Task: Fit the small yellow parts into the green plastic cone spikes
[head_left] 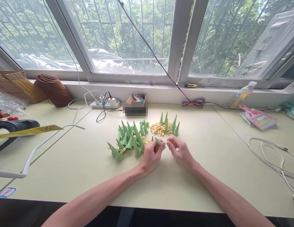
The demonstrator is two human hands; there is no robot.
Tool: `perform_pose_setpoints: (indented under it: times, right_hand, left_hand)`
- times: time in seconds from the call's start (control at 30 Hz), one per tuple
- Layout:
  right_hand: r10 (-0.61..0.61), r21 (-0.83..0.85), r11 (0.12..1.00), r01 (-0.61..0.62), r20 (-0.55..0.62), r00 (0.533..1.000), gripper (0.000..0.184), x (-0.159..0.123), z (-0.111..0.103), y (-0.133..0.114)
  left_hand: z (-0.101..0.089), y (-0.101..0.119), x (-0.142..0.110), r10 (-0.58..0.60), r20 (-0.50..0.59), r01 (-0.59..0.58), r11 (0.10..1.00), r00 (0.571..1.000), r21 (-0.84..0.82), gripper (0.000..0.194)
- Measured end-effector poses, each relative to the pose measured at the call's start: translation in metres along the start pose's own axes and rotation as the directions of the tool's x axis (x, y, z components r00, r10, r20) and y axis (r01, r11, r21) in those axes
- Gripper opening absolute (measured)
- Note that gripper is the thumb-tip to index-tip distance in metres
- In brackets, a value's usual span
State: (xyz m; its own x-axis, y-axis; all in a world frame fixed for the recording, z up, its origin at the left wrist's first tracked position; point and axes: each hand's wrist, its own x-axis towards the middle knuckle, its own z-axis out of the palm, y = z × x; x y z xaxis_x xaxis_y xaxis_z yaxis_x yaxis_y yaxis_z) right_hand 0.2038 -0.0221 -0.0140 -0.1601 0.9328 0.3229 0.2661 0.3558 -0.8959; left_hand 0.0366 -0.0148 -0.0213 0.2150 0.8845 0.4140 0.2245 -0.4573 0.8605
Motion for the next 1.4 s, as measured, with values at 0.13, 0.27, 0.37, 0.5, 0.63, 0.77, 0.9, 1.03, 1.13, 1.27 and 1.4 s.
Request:
perform_pose_setpoints:
  times: [0.13, 0.27, 0.37, 0.5, 0.63, 0.77, 0.9, 1.03, 1.13, 1.27, 1.4]
  right_hand:
    - [-0.003, 0.0, 1.0, 0.003, 0.012, 1.0, 0.028, -0.0004, -0.0003, -0.0016]
    - [-0.025, -0.021, 0.999, 0.026, 0.026, 0.999, 0.028, -0.0001, -0.0019, -0.003]
    - [-0.04, -0.04, 0.998, 0.042, 0.032, 0.999, 0.031, 0.0002, -0.0024, -0.0019]
    - [-0.034, -0.048, 0.998, 0.036, 0.044, 0.998, 0.034, 0.0004, -0.0024, 0.0014]
    - [-0.019, -0.07, 0.997, 0.022, 0.048, 0.999, 0.037, 0.0006, -0.0029, 0.0037]
    - [-0.017, -0.067, 0.998, 0.021, 0.052, 0.998, 0.036, 0.0009, -0.0033, 0.0038]
    - [-0.019, -0.043, 0.999, 0.022, 0.075, 0.997, 0.034, 0.0007, -0.0031, 0.0034]
    - [-0.015, -0.023, 1.0, 0.017, 0.105, 0.994, 0.031, 0.0, -0.0028, 0.0048]
    - [-0.014, -0.022, 1.0, 0.017, 0.101, 0.995, 0.03, 0.0001, -0.0033, 0.0057]
    - [-0.007, -0.043, 0.999, 0.01, 0.077, 0.997, 0.029, 0.0012, -0.005, 0.0047]
    - [0.001, -0.058, 0.998, 0.002, 0.065, 0.998, 0.027, 0.0019, -0.006, 0.0043]
  left_hand:
    - [0.0, 0.0, 0.0001, 0.009, 0.008, -0.009, 1.0, 1.0, -0.004, 0.024]
    - [-0.0002, 0.0002, 0.0001, 0.041, 0.028, -0.041, 0.999, 0.999, 0.002, 0.023]
    - [0.0001, 0.0014, -0.0004, 0.075, 0.042, -0.075, 0.997, 0.996, 0.007, 0.02]
    - [0.0005, 0.0035, -0.001, 0.1, 0.047, -0.102, 0.994, 0.994, 0.025, 0.017]
    - [0.0005, 0.0047, -0.0009, 0.09, 0.06, -0.091, 0.996, 0.994, 0.018, 0.018]
    - [0.0005, 0.0062, -0.0007, 0.083, 0.057, -0.085, 0.996, 0.995, 0.03, 0.018]
    - [0.0007, 0.0061, -0.0009, 0.073, 0.042, -0.073, 0.997, 0.996, 0.007, 0.017]
    - [0.0009, 0.0042, -0.0011, 0.05, 0.016, -0.05, 0.998, 0.999, -0.035, 0.017]
    - [0.001, 0.0039, -0.0014, 0.041, 0.013, -0.04, 0.997, 0.999, -0.058, 0.018]
    - [0.0013, 0.0051, -0.0021, 0.056, 0.023, -0.054, 0.997, 0.998, -0.057, 0.018]
    - [0.0015, 0.0053, -0.0027, 0.073, 0.011, -0.073, 0.997, 0.997, -0.012, 0.018]
